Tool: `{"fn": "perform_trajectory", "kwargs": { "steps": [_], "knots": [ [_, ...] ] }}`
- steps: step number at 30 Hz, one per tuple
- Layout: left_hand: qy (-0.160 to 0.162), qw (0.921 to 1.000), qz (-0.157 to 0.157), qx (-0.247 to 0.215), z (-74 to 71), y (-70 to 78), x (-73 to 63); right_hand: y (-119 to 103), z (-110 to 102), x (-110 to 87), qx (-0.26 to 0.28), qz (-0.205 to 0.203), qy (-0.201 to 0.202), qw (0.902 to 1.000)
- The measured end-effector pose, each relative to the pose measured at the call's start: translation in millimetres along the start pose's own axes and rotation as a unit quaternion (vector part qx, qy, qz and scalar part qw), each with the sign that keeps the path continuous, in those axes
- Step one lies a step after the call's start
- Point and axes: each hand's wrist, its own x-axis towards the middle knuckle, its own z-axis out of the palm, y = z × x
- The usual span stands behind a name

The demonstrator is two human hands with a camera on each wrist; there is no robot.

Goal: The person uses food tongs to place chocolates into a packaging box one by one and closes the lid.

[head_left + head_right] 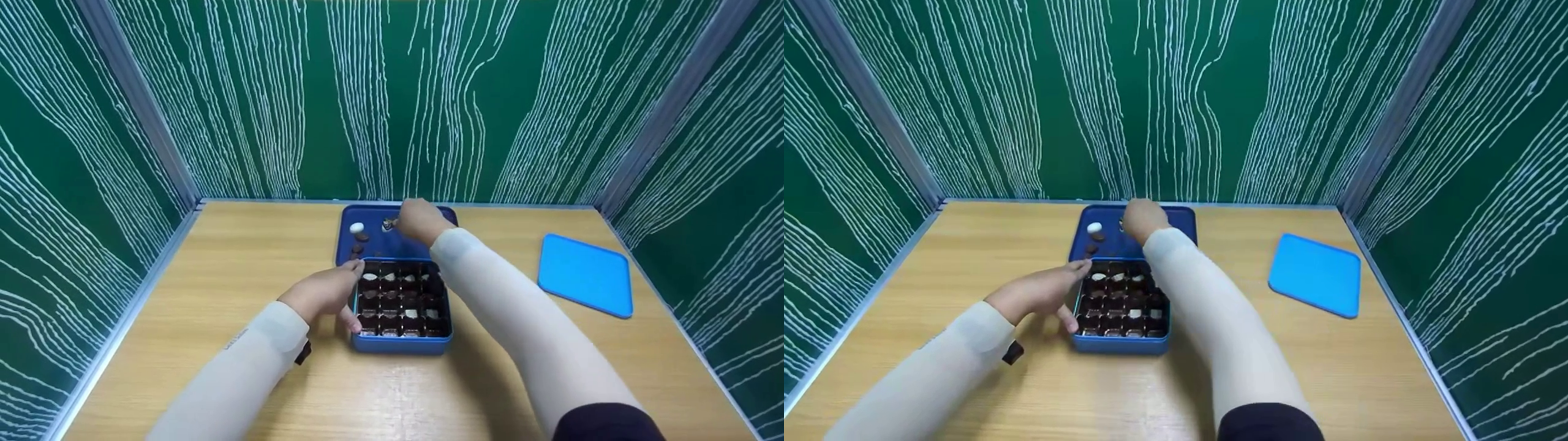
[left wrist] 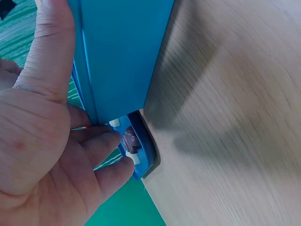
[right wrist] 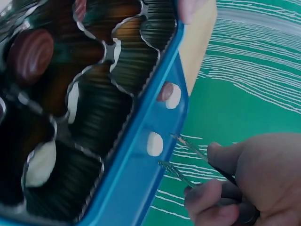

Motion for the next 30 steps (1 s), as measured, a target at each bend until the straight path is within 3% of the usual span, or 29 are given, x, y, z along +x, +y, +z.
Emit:
{"fn": "perform_trajectory", "kwargs": {
  "steps": [6,14,19,24,30],
  "knots": [
    [-0.001,1.0,-0.003,-0.002,0.1,2.6,1.6,1,14,14.5,0.013,0.007,0.008,0.9999],
    [-0.006,1.0,0.002,0.007,-1.1,2.6,1.8,7,26,28.3,-0.033,-0.016,0.023,0.9991],
    [-0.007,1.0,0.0,-0.004,-0.4,2.7,1.7,13,9,12.1,-0.115,-0.022,0.018,0.993],
    [-0.004,0.9999,-0.004,-0.01,-1.2,2.7,-1.1,23,-18,-8.6,-0.216,-0.052,0.01,0.9749],
    [-0.005,1.0,-0.004,0.002,-0.7,4.0,-4.0,38,-40,-22.2,-0.256,-0.062,-0.02,0.9646]
  ]
}}
